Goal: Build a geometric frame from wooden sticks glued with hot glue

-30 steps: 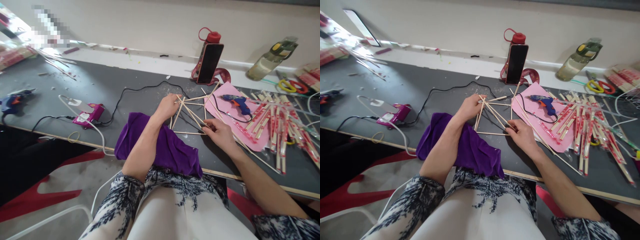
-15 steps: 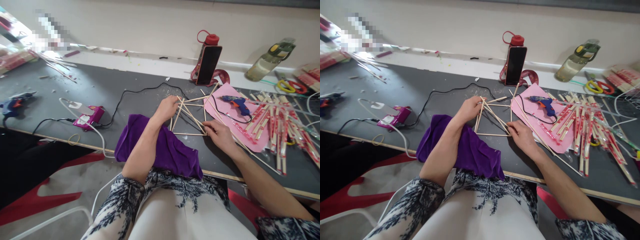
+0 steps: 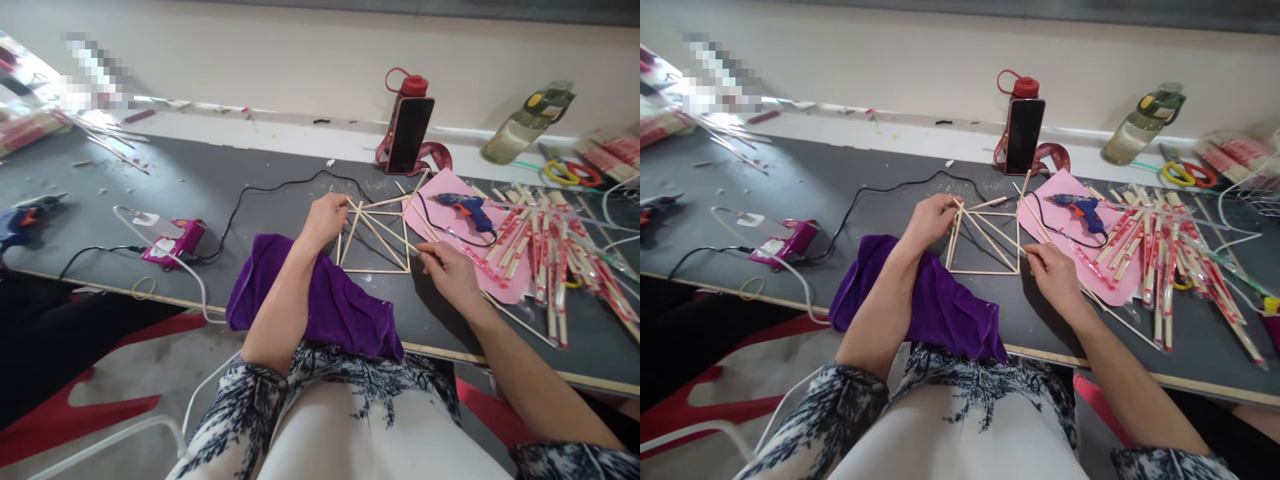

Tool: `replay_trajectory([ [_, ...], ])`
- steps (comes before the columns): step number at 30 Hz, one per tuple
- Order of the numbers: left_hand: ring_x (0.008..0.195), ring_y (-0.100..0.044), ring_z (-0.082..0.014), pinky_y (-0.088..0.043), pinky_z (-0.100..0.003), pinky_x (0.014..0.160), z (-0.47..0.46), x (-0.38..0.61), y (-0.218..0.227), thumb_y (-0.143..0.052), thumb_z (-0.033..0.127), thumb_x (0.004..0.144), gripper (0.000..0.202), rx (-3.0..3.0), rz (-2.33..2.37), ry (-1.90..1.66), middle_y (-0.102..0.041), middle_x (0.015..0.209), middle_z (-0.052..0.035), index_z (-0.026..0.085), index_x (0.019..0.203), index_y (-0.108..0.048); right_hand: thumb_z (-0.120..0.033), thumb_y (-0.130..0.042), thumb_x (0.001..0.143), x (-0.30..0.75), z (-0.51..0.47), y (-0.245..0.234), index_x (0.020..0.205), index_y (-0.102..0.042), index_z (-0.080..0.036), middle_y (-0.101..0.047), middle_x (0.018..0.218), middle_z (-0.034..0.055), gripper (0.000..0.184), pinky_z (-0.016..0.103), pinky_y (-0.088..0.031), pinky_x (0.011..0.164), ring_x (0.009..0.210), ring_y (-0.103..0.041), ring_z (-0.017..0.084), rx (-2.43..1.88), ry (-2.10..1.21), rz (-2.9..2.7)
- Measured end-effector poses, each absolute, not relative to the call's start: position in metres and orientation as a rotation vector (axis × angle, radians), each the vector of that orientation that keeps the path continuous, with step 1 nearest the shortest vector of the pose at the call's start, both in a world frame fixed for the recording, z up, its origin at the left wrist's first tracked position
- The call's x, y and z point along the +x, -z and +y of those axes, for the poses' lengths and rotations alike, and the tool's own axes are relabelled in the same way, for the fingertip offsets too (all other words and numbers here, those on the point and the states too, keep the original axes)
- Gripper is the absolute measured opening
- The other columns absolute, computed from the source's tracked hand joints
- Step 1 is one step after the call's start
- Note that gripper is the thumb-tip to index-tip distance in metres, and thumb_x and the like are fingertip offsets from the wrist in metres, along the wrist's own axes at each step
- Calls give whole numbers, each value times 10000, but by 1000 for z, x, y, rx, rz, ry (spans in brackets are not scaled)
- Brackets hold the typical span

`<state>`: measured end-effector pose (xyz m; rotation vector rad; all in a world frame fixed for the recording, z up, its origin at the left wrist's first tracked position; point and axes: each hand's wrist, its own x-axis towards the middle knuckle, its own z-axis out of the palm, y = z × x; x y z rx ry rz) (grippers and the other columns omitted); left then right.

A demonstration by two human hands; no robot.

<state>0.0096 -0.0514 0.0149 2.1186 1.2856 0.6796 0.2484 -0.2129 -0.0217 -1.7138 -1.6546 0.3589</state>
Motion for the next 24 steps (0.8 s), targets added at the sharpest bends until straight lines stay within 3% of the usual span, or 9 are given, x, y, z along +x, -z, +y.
replay_trajectory([
  [4, 667, -645, -116, -512, -230, 741, -52, 8, -18, -446, 138, 806, 284, 2129, 1257, -676, -734, 886, -22, 167, 887, -717, -251, -525, 904, 252, -219, 19, 996, -679, -202, -666, 837, 25, 186, 296, -473, 620, 589, -608, 129, -1742, -339, -1636],
  [7, 641, -632, -129, -502, -228, 714, -55, 9, -20, -453, 164, 820, 294, 2122, 1233, -656, -670, 653, 3, 177, 917, -730, -262, -526, 904, 252, -220, 19, 999, -680, -202, -668, 845, 26, 190, 296, -471, 613, 575, -602, 124, -1753, -371, -1607],
  [9, 597, -608, -110, -502, -230, 717, -57, 9, -20, -454, 176, 832, 296, 2104, 1214, -668, -697, 712, 7, 180, 943, -728, -263, -525, 903, 251, -219, 19, 997, -679, -201, -664, 844, 24, 192, 296, -473, 617, 575, -598, 122, -1747, -392, -1598],
  [11, 583, -587, -86, -503, -234, 736, -58, 10, -21, -454, 172, 839, 287, 2117, 1182, -689, -738, 917, -2, 184, 939, -723, -264, -524, 901, 251, -219, 20, 997, -679, -199, -661, 849, 25, 194, 297, -474, 623, 580, -598, 122, -1738, -403, -1596],
  [14, 752, -627, -112, -496, -242, 799, -58, 9, -21, -493, 175, 836, 262, 2213, 1124, -735, -712, 1122, -20, 191, 956, -725, -274, -524, 900, 251, -219, 20, 997, -680, -193, -663, 867, 30, 200, 298, -470, 618, 574, -597, 120, -1738, -425, -1571],
  [17, 912, -624, -151, -487, -252, 847, -56, 8, -19, -545, 179, 822, 282, 2302, 1081, -744, -704, 1105, -43, 196, 1035, -728, -292, -528, 897, 251, -220, 20, 1000, -682, -194, -669, 866, 33, 210, 299, -465, 617, 571, -593, 122, -1746, -459, -1533],
  [24, 921, -616, -150, -488, -271, 886, -54, 9, -16, -551, 153, 820, 343, 2369, 1078, -718, -668, 1095, -58, 195, 1117, -718, -309, -529, 882, 249, -219, 20, 1012, -690, -191, -669, 804, 28, 238, 291, -452, 606, 578, -581, 130, -1761, -541, -1477],
])
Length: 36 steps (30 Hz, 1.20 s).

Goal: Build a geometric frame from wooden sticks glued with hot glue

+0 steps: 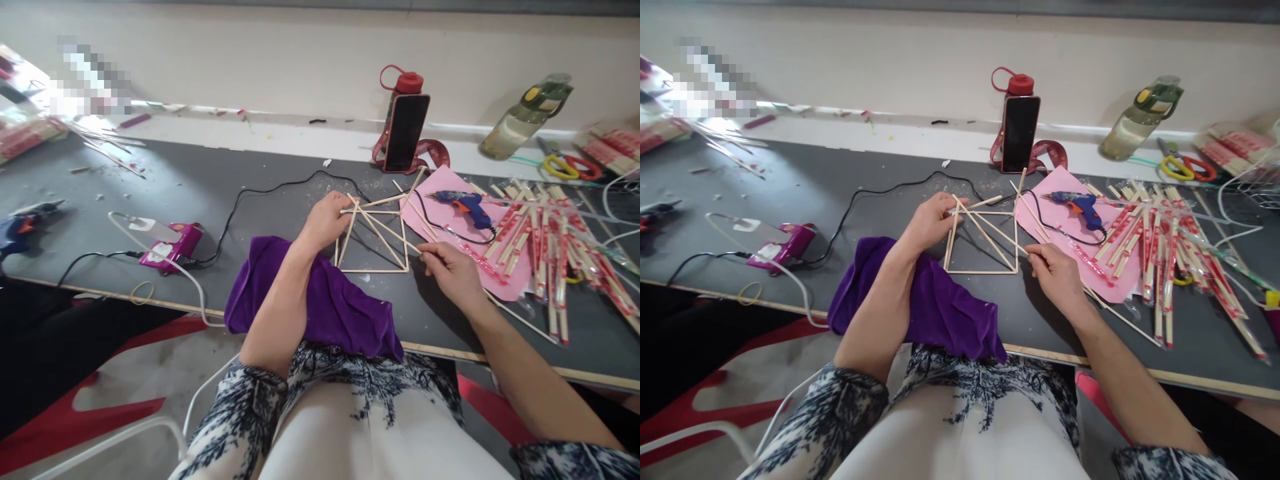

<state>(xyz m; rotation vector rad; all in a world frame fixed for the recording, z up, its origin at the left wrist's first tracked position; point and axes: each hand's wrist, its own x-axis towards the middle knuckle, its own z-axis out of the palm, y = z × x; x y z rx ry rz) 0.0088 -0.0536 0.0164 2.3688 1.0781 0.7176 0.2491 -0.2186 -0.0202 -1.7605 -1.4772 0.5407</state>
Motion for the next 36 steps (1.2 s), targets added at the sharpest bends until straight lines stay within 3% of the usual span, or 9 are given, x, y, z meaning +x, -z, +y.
replay_trajectory([
  [9, 950, -638, -151, -503, -265, 889, -54, 9, -17, -482, 154, 869, 352, 2399, 1054, -681, -683, 1112, -52, 215, 1116, -725, -315, -518, 876, 247, -214, 26, 1050, -688, -182, -649, 737, 5, 277, 272, -429, 595, 589, -581, 125, -1737, -654, -1391],
  [22, 942, -657, -135, -524, -239, 868, -56, 12, -15, -454, 100, 869, 397, 2289, 1068, -711, -684, 1164, -51, 210, 1168, -691, -354, -553, 848, 241, -200, 13, 1049, -690, -174, -635, 729, 11, 302, 211, -323, 424, 506, -516, 90, -1677, -834, -1269],
  [36, 996, -631, -148, -491, -243, 901, -61, 12, -21, -415, 168, 912, 378, 2397, 1043, -680, -650, 1190, -84, 172, 1189, -672, -364, -574, 827, 242, -202, 22, 1056, -693, -168, -590, 597, -22, 324, 220, -328, 450, 492, -493, 102, -1706, -872, -1205],
])
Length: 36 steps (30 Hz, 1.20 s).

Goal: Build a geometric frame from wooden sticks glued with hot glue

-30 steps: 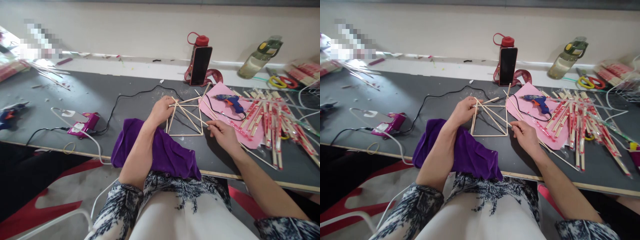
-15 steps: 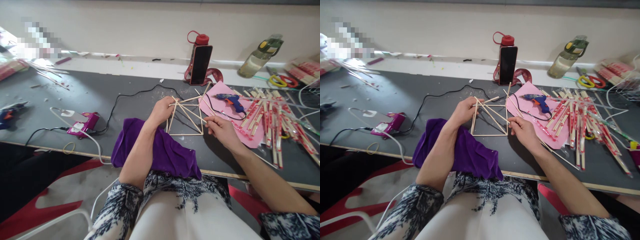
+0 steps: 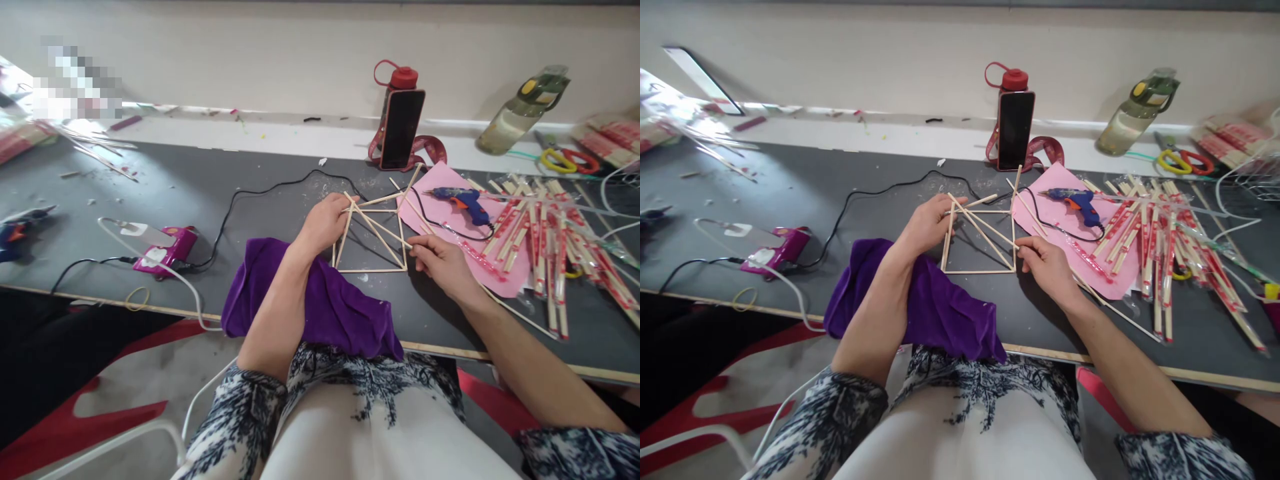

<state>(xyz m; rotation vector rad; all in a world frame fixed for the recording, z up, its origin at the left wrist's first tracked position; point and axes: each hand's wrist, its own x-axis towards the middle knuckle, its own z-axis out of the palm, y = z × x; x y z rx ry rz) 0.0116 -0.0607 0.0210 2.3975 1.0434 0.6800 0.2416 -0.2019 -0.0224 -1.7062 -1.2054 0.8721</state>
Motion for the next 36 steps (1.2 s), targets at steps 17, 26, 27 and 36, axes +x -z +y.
replay_trajectory([
  [17, 656, -612, -167, -459, -276, 681, -60, 3, -29, -468, 196, 807, 286, 2333, 1479, -641, -689, 681, -34, 180, 802, -754, -355, -586, 828, 254, -214, 14, 1037, -691, -191, -628, 658, 0, 285, 233, -334, 455, 534, -543, 124, -1723, -764, -1150],
  [26, 727, -609, -140, -482, -277, 757, -76, 2, -50, -521, 304, 889, 232, 2195, 1483, -1260, -707, 860, -48, 186, 852, -717, -352, -612, 856, 257, -265, -9, 1016, -719, -258, -578, 600, -16, 215, 256, -390, 501, 549, -521, 131, -1840, -557, -1094],
  [27, 708, -601, -127, -486, -261, 730, -84, 3, -55, -521, 336, 902, 241, 2141, 1393, -1376, -699, 839, -36, 198, 845, -710, -360, -629, 848, 255, -273, -11, 1008, -720, -265, -588, 625, -10, 207, 252, -374, 470, 536, -510, 127, -1804, -568, -1002],
  [36, 529, -563, -85, -432, -205, 503, -82, -7, -56, -505, 414, 916, 297, 1787, 1323, -1343, -688, 740, -5, 200, 902, -711, -307, -701, 793, 244, -275, -12, 1012, -703, -279, -635, 775, 9, 221, 214, -342, 397, 517, -505, 100, -1386, -977, -725],
])
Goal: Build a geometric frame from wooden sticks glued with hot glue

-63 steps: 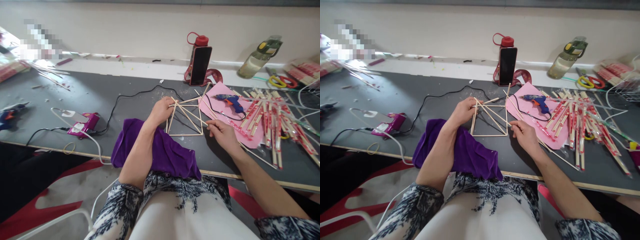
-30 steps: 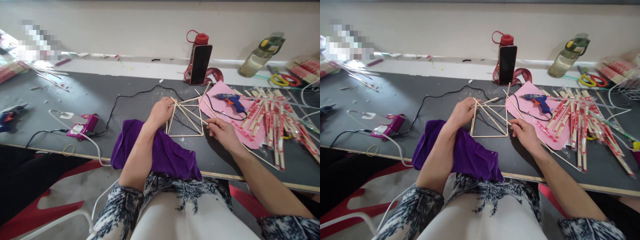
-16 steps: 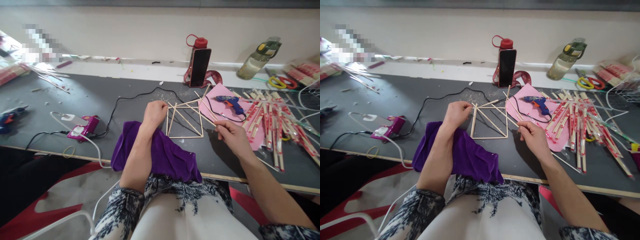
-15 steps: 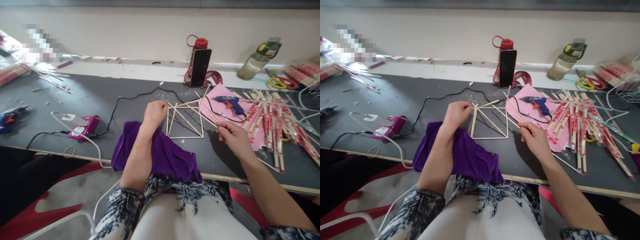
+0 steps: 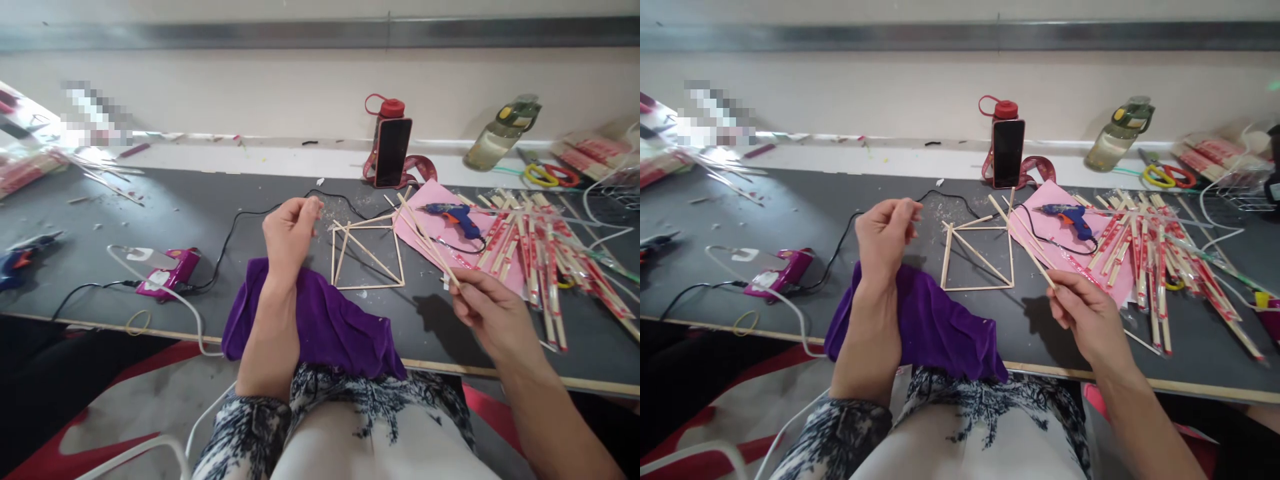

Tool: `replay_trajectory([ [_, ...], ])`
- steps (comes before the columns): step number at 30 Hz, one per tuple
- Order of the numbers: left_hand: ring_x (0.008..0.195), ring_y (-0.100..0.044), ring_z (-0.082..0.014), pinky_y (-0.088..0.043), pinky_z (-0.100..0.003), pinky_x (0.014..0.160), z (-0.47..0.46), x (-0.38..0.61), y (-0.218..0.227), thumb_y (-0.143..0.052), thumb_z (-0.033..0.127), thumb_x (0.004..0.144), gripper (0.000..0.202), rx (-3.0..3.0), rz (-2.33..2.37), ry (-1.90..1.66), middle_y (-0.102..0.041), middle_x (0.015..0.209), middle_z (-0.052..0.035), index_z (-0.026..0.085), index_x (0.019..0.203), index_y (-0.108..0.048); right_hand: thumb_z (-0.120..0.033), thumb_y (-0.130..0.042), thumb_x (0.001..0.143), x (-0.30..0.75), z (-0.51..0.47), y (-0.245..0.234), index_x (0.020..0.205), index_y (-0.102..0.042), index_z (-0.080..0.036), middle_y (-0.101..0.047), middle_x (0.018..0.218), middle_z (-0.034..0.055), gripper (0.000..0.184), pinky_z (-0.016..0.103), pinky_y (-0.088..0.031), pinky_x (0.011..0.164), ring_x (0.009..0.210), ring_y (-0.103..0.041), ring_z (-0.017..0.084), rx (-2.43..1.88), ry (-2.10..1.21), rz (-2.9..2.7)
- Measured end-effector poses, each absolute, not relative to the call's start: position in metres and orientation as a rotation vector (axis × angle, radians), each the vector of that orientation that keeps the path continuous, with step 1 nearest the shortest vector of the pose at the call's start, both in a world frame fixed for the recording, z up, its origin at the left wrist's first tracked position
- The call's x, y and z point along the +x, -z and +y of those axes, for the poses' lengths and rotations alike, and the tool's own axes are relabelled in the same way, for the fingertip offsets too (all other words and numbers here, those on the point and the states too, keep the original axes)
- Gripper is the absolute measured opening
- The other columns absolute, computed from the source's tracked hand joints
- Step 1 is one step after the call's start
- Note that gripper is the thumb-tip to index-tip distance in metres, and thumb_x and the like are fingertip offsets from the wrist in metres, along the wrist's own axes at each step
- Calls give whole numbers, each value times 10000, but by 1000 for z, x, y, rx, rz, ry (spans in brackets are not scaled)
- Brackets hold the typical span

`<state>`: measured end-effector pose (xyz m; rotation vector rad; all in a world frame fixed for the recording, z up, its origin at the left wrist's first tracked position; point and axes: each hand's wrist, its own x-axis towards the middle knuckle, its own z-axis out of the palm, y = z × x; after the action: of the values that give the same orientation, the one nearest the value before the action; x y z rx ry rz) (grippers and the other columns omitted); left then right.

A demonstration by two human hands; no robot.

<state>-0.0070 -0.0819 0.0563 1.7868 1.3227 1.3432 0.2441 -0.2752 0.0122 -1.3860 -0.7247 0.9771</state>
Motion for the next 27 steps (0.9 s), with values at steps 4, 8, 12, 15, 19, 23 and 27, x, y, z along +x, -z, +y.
replay_trajectory([
  [4, 520, -605, -82, -484, -213, 587, -58, -17, -40, -557, 277, 849, 308, 1889, 1507, -1005, -735, 871, -21, 178, 1108, -691, -322, -731, 764, 256, -267, -1, 978, -720, -257, -637, 776, 13, 225, 191, -347, 401, 535, -514, 90, -1449, -983, -689],
  [8, 581, -660, -105, -522, -229, 650, -53, -15, -31, -482, 233, 864, 348, 1865, 1498, -906, -753, 914, -34, 177, 1149, -674, -357, -738, 765, 268, -278, 13, 977, -726, -264, -642, 795, 16, 231, 197, -366, 415, 556, -523, 96, -1534, -929, -682],
  [12, 636, -685, -113, -519, -211, 603, -55, -8, -27, -480, 244, 873, 341, 1820, 1443, -863, -755, 951, -45, 182, 1148, -671, -398, -717, 785, 277, -289, 23, 1009, -717, -271, -661, 829, 24, 257, 211, -375, 424, 576, -533, 111, -1602, -911, -760],
  [15, 659, -687, -113, -491, -185, 526, -58, -3, -26, -495, 272, 881, 351, 1733, 1366, -861, -745, 999, -58, 179, 1180, -655, -440, -664, 828, 281, -291, 25, 1071, -701, -269, -669, 810, 29, 300, 231, -399, 454, 598, -550, 130, -1735, -827, -920],
  [19, 672, -677, -106, -461, -161, 460, -63, 3, -31, -512, 252, 873, 356, 1573, 1230, -897, -717, 1077, -87, 145, 1188, -638, -460, -568, 891, 283, -288, 26, 1136, -674, -251, -674, 794, 19, 339, 281, -484, 599, 623, -602, 146, -1944, -603, -1228],
  [23, 719, -683, -114, -469, -158, 476, -68, 7, -38, -525, 236, 869, 335, 1486, 1162, -951, -711, 1082, -107, 123, 1161, -644, -415, -491, 942, 281, -286, 29, 1125, -657, -213, -703, 991, 49, 319, 308, -497, 688, 776, -665, 177, -2023, -236, -1568],
  [27, 824, -701, -142, -497, -173, 528, -71, 7, -41, -533, 263, 870, 343, 1584, 1131, -975, -720, 1107, -87, 160, 1173, -660, -367, -494, 953, 274, -286, 26, 1134, -658, -205, -706, 1045, 51, 294, 306, -432, 560, 818, -672, 210, -2173, 173, -1835],
])
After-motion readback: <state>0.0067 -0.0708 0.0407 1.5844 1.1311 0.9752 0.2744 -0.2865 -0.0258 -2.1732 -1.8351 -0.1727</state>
